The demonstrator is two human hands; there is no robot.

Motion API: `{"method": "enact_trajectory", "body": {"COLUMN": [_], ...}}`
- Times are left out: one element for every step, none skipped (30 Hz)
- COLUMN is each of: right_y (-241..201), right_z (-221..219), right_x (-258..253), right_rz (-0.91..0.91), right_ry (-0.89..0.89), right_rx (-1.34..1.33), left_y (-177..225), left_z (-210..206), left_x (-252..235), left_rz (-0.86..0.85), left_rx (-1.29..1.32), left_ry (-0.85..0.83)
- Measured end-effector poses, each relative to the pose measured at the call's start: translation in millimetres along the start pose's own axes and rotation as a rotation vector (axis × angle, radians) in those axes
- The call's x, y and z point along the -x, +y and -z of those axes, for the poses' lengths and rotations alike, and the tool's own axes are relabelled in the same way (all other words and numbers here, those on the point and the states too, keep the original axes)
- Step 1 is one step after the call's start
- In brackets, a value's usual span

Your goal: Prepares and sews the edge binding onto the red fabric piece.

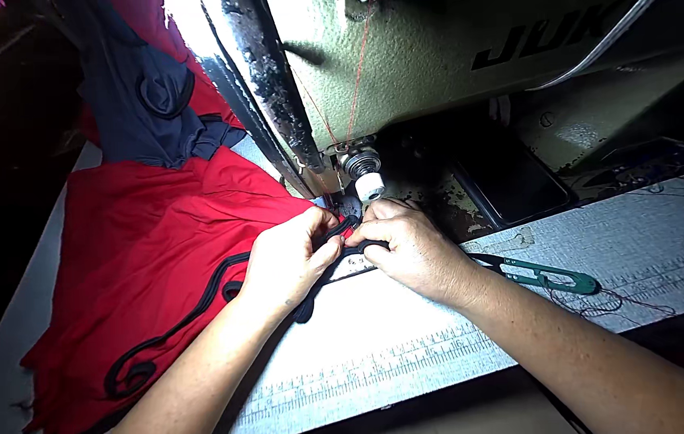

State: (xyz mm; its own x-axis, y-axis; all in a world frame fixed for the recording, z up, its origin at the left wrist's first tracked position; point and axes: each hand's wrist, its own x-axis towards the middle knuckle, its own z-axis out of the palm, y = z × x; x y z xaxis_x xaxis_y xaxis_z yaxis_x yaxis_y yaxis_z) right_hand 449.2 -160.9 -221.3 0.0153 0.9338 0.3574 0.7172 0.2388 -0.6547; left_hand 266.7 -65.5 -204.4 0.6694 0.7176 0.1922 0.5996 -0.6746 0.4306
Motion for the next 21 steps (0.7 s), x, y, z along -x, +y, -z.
{"method": "enact_trajectory", "body": {"right_y": [0.1,0.4,0.8,1.4,2.3,2.9,3.8,4.5,4.9,4.9,5.1,5.5,5.5,5.4,5.5,5.7,5.9,6.0,6.1,6.5,6.9], "right_z": [0.3,0.3,0.3,0.7,1.2,2.2,3.0,3.7,4.1,4.4,4.6,4.6,4.7,4.8,5.0,5.6,6.2,6.8,7.1,7.1,6.9], "right_x": [-0.2,-0.4,-0.6,-0.9,-1.3,-1.6,-1.9,-2.0,-1.8,-1.6,-1.4,-1.3,-1.4,-1.5,-1.6,-1.7,-1.8,-1.8,-1.9,-2.1,-2.2], "right_rz": [-0.002,-0.005,-0.009,-0.014,-0.022,-0.029,-0.034,-0.033,-0.029,-0.026,-0.021,-0.013,-0.008,-0.004,0.002,0.007,0.01,0.009,0.01,0.015,0.02], "right_ry": [-0.001,0.001,0.005,0.007,0.008,0.009,0.01,0.007,0.002,-0.005,-0.008,-0.015,-0.023,-0.031,-0.039,-0.047,-0.053,-0.063,-0.068,-0.069,-0.069], "right_rx": [-0.007,-0.015,-0.024,-0.039,-0.055,-0.074,-0.09,-0.1,-0.105,-0.105,-0.102,-0.099,-0.1,-0.099,-0.099,-0.098,-0.098,-0.097,-0.095,-0.091,-0.091], "left_y": [0.5,1.3,1.9,1.9,1.6,0.6,0.1,0.4,0.8,1.0,0.4,-1.1,-2.7,-4.5,-6.5,-7.9,-8.6,-8.5,-7.9,-7.6,-7.7], "left_z": [-1.7,-2.6,-2.8,-2.6,-1.7,-0.3,1.0,2.2,3.1,3.0,2.1,1.0,0.3,-1.0,-2.5,-3.8,-4.3,-4.0,-3.7,-4.2,-5.1], "left_x": [0.2,0.2,0.2,0.2,0.1,-0.6,-1.6,-2.3,-2.7,-2.7,-2.4,-2.1,-1.6,-0.9,-0.3,-0.1,-0.2,-0.2,-0.2,-0.3,0.1], "left_rz": [-0.032,-0.053,-0.063,-0.055,-0.024,0.025,0.073,0.109,0.134,0.144,0.139,0.126,0.109,0.084,0.057,0.033,0.017,0.013,0.016,0.013,0.004], "left_rx": [-0.02,-0.043,-0.061,-0.055,-0.018,0.026,0.064,0.096,0.114,0.137,0.166,0.197,0.231,0.265,0.295,0.322,0.353,0.374,0.372,0.352,0.319], "left_ry": [0.029,0.045,0.051,0.047,0.033,0.01,-0.017,-0.041,-0.055,-0.054,-0.04,-0.023,-0.008,0.009,0.025,0.037,0.042,0.039,0.036,0.036,0.038]}}
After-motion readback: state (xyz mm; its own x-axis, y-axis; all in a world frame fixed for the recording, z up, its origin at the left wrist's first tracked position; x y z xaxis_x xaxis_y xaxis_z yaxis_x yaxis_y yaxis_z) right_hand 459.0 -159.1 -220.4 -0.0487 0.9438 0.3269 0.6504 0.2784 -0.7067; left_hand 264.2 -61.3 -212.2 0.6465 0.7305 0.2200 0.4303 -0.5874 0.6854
